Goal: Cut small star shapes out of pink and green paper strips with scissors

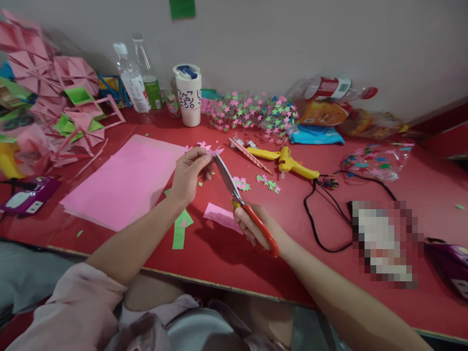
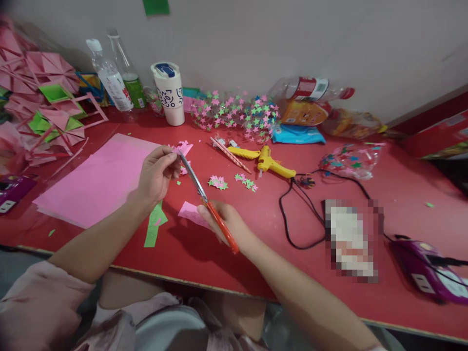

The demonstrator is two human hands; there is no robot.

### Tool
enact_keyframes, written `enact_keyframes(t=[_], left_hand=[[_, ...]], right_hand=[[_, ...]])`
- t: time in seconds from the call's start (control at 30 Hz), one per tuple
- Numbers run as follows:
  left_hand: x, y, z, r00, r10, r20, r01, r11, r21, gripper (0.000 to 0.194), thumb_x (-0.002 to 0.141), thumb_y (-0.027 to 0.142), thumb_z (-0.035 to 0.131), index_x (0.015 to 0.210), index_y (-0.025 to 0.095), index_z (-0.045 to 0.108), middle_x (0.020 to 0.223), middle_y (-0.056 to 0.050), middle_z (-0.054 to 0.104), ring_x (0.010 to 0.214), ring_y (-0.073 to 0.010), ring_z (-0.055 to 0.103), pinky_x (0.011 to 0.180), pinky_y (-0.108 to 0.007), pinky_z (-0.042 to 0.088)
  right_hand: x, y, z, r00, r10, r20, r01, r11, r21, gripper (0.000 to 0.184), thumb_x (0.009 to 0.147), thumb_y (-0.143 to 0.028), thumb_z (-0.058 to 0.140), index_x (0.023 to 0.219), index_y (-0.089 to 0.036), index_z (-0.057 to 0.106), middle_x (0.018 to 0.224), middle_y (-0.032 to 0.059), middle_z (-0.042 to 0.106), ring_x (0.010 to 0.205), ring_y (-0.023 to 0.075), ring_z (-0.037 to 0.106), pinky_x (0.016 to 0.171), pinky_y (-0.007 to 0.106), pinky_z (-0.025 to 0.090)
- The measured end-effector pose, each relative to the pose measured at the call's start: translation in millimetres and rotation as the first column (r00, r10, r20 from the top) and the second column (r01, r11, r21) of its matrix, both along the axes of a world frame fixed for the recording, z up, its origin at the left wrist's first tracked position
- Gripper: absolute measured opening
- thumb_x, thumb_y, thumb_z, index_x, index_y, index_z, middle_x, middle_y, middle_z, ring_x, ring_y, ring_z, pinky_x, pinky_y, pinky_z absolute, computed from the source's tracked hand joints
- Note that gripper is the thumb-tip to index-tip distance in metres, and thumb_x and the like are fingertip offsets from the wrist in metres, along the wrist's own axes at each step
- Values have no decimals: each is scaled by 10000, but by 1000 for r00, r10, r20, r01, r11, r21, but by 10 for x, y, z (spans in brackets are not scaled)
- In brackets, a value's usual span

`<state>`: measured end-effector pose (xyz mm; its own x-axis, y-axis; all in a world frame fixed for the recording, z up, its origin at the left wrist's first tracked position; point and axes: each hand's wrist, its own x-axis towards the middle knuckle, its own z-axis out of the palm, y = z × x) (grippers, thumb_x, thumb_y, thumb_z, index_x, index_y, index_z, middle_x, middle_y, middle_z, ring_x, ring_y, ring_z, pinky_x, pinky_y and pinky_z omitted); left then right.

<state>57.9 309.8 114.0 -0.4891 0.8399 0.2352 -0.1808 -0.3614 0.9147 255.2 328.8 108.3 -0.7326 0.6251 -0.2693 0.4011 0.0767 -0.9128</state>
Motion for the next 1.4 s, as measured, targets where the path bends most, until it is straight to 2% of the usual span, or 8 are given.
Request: enact_keyframes(t=[0.53, 1.4], left_hand=[[-2, -1, -5, 1000, -30, 0, 30, 999, 20, 124, 798, 206, 566, 676, 191, 556, 529, 64, 556, 411, -29, 486, 392, -144, 374], [-25, -14, 27, 999, -33, 18, 33, 999, 6, 100, 758, 217, 578, 664, 190, 555, 512, 58, 559, 398, -38, 488, 379, -158, 351]], right_hand=[[-33, -44, 92, 999, -48, 0, 48, 999, 24, 452, 825, -610, 479, 626, -221, 361, 457, -68, 398, 353, 59, 323, 371, 209, 256], [-33, -50, 121, 998, -46, 36, 44, 998, 43, 457, 836, -597, 484, 613, -229, 329, 440, -73, 355, 340, 62, 310, 369, 213, 236]])
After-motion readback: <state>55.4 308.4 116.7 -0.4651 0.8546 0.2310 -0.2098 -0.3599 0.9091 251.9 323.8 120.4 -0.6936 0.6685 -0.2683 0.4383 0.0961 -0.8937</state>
